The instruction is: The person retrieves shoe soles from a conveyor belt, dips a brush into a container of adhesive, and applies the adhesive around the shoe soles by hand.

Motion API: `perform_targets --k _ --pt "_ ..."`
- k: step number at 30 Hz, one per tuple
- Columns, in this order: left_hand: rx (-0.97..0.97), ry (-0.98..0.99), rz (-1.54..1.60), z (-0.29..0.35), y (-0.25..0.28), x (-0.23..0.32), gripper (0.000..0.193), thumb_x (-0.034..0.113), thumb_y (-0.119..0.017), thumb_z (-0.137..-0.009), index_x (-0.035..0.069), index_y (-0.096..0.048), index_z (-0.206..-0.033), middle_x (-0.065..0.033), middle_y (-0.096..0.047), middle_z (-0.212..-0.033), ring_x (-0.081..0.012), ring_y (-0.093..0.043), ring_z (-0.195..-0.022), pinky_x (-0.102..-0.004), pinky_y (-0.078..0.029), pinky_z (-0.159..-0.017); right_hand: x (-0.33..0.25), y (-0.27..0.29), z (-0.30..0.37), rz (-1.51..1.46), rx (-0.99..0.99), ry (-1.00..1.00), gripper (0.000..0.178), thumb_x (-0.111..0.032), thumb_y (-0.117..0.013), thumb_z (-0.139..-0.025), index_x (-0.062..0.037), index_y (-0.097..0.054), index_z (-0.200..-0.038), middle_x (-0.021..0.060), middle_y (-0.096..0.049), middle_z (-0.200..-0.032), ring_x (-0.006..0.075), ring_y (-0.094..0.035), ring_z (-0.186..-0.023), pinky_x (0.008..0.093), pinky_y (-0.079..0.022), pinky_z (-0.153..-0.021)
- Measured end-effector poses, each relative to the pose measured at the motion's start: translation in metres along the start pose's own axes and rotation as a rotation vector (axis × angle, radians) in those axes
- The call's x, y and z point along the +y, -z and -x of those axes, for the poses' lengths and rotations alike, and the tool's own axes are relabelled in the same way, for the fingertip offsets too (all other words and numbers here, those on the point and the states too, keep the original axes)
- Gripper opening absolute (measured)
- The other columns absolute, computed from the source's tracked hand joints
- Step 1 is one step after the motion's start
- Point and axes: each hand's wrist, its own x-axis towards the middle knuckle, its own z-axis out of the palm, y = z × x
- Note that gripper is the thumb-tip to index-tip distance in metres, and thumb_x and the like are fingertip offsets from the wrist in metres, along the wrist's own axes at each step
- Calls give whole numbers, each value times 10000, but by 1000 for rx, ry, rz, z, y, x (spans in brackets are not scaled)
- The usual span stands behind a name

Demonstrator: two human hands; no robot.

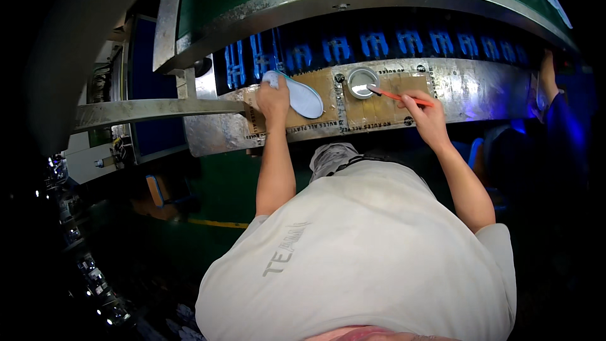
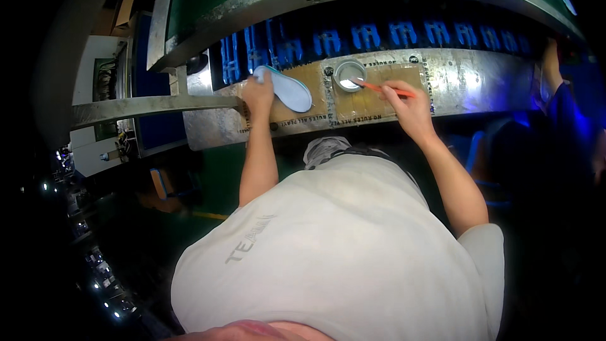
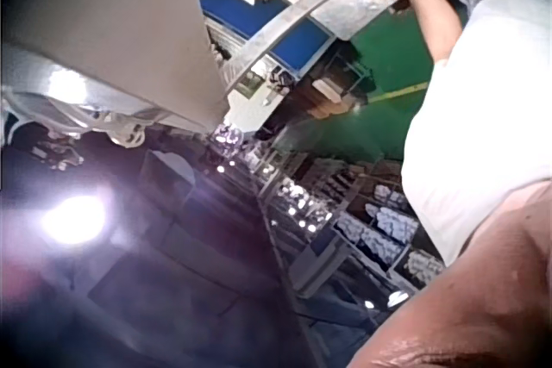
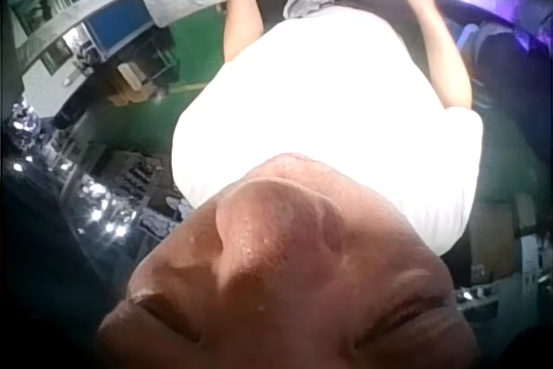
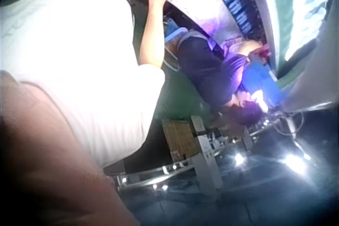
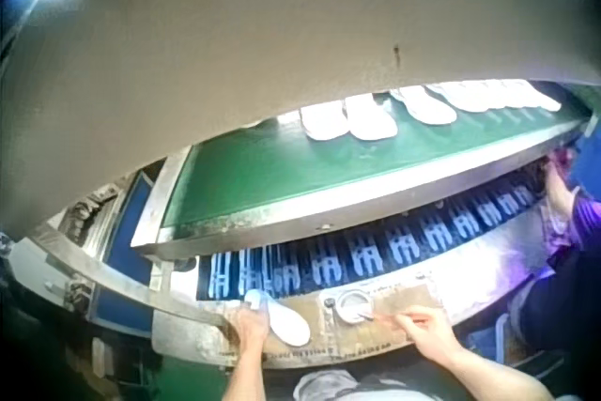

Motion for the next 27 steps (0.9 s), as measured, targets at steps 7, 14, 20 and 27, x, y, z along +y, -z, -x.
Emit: perform_targets --k 7,14,20,27 --pt "-75 263 -3 49 -92 -67 614 315 -867 -777 -120 -600 -1120 -345 -714 -1026 -503 -701 -991 -530 -554 -914 -3 -28 -54 600 -195 108 257 -254 -701 -998 -31 -774 -1102 167 -769 -960 308 -751 -848 388 -574 -791" --pt "-186 252 85 46 -88 -83 347 275 -788 -814 -37 -712 -945 -318 -729 -951 -487 -710 -971 -509 -555 -908 2 -46 -81 740 -248 181 259 -282 -693 -983 -53 -789 -1055 176 -771 -941 351 -741 -850 427 -572 -780" --pt "-171 291 21 61 -102 -72 391 177 -728 -850 -113 -619 -1088 -337 -710 -1040 -508 -690 -1016 -531 -554 -897 17 -58 -89 843 -334 162 311 -345 -721 -959 -51 -798 -1026 184 -772 -914 357 -723 -888 455 -567 -833" --pt "-24 467 556 77 -101 -127 415 75 -669 -852 -120 -593 -1210 -281 -717 -1030 -406 -730 -908 -485 -572 -838 -5 -46 -67 732 -145 267 217 -283 -723 -968 -109 -796 -1074 165 -725 -899 340 -705 -824 413 -550 -757"
